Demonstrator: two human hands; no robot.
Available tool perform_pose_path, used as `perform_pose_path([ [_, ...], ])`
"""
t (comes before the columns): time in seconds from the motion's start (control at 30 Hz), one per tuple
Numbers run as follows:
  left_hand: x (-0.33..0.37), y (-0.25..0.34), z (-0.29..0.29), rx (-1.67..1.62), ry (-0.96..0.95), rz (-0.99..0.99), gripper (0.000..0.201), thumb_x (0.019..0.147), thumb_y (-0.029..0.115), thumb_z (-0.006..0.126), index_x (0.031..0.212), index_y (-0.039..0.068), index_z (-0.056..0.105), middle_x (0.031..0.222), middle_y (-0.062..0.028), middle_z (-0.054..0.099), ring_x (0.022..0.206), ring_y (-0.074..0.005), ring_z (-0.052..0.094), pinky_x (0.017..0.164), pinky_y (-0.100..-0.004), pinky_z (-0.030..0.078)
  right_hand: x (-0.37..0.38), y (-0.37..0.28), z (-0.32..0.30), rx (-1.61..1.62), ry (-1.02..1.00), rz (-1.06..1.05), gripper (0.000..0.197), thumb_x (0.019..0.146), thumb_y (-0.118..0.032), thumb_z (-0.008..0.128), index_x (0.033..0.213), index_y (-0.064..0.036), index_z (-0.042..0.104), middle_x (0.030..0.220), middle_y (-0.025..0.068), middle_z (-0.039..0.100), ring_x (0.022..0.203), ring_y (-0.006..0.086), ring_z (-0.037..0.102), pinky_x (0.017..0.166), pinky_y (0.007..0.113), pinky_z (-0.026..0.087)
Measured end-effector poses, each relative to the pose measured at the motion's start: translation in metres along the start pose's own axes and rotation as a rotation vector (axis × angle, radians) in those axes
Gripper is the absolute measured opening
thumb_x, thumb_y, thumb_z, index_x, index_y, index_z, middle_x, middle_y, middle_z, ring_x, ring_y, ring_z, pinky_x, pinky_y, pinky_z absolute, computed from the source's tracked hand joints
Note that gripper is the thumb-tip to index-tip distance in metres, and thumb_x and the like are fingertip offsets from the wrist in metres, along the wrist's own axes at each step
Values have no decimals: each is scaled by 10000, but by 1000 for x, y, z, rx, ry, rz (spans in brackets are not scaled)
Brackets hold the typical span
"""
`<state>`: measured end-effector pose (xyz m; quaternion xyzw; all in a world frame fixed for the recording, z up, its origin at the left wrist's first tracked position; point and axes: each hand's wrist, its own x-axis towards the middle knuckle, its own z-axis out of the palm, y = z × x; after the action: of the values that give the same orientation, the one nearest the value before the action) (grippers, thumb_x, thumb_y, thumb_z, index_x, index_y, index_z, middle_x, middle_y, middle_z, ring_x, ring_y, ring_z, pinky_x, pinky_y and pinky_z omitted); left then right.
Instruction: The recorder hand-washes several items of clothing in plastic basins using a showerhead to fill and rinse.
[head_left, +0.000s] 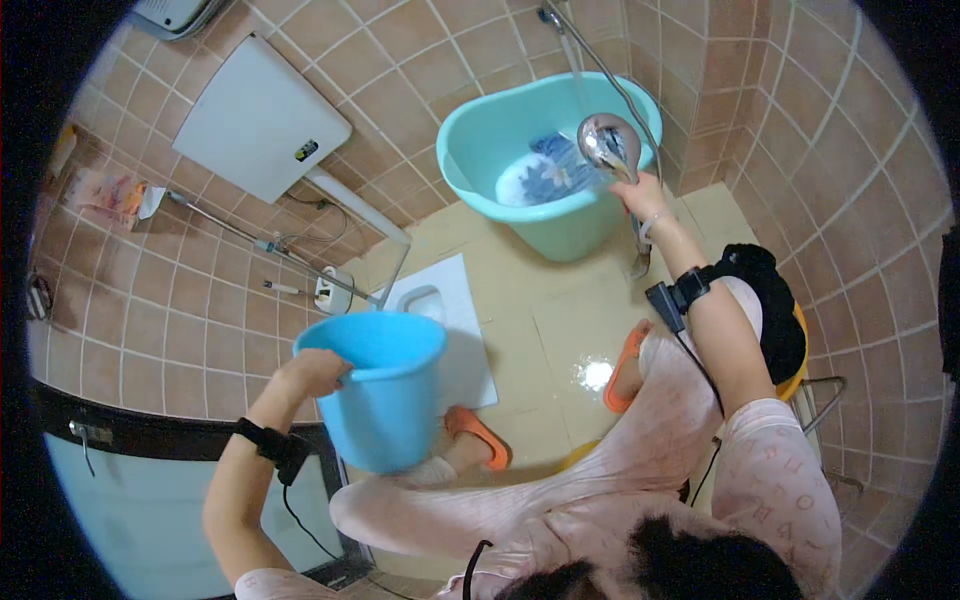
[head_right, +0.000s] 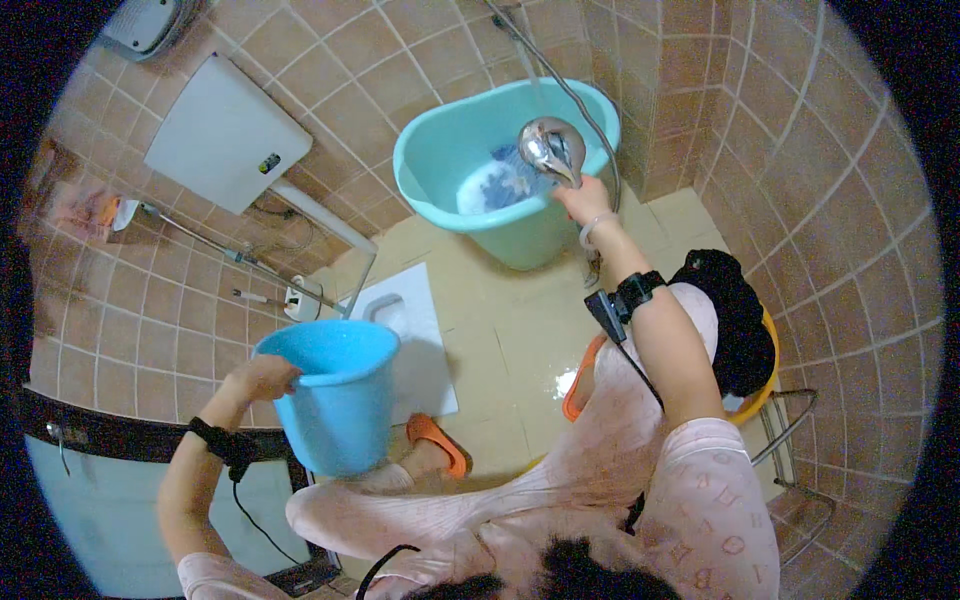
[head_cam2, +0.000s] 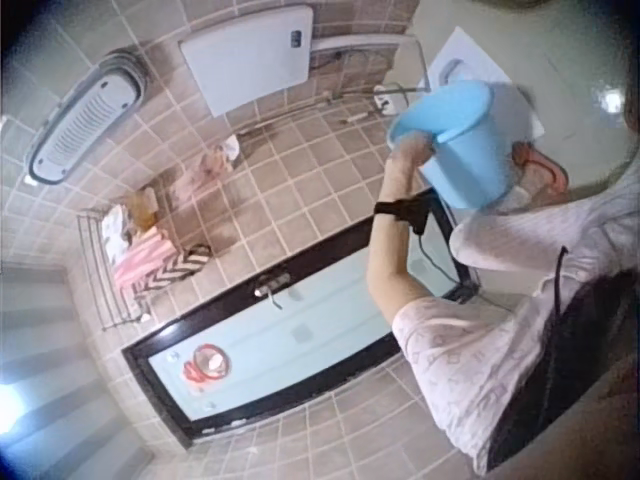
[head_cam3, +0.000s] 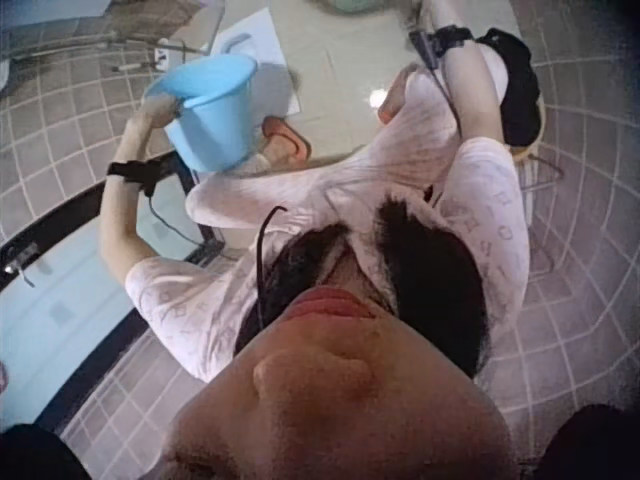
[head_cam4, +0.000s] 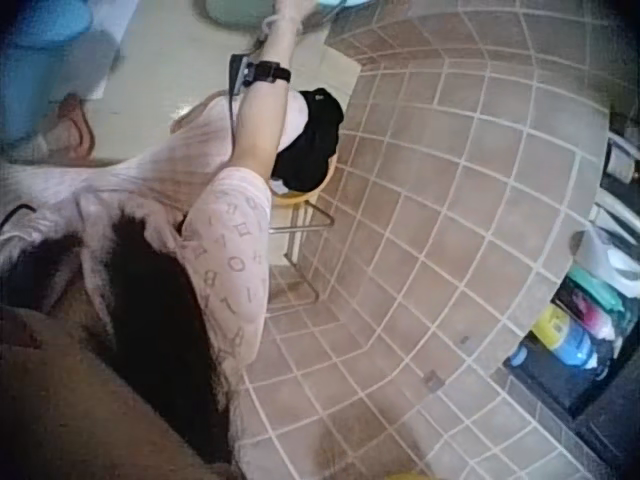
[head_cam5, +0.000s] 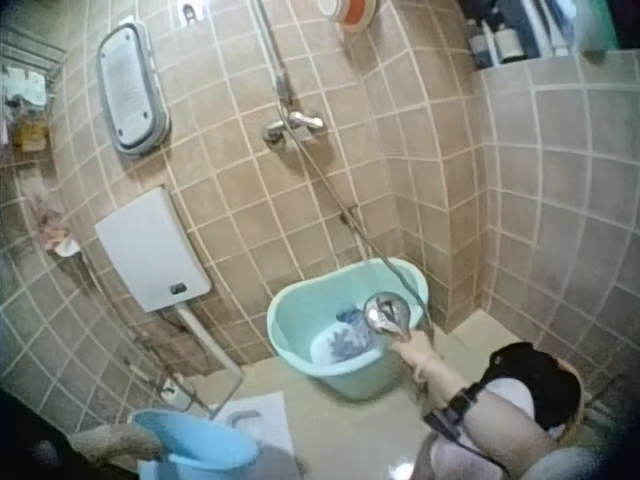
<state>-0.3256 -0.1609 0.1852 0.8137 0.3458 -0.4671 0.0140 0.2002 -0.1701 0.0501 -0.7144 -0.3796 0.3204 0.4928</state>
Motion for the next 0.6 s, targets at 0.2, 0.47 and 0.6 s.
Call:
perform_pose_path([
  [0.2, 24, 3, 6, 25, -22, -31, 294, 751, 211, 622, 1023, 105, 591, 889, -141, 632, 832, -328, 608, 716, -433, 492, 37, 35, 45, 87, 181, -198, 378, 747, -273, 670, 944, 6, 507, 704, 56, 554, 528, 129, 509, 469, 267, 410],
  [0.47, 109, 34, 45, -353, 354, -170, 262, 790, 255, 575, 989, 87, 550, 817, -193, 615, 778, -360, 598, 660, -474, 469, 48, 46, 61, 131, 63, -176, 410, 764, -291, 658, 1035, -31, 493, 743, 58, 566, 544, 131, 511, 473, 270, 410],
  [0.6, 178, 96, 106, -423, 634, -212, 153, 745, 101, 516, 893, 72, 541, 661, -174, 610, 629, -351, 609, 581, -470, 470, 45, 47, 73, 158, 31, -99, 498, 720, -284, 676, 1102, -10, 510, 1050, 172, 585, 987, 294, 558, 856, 353, 423],
])
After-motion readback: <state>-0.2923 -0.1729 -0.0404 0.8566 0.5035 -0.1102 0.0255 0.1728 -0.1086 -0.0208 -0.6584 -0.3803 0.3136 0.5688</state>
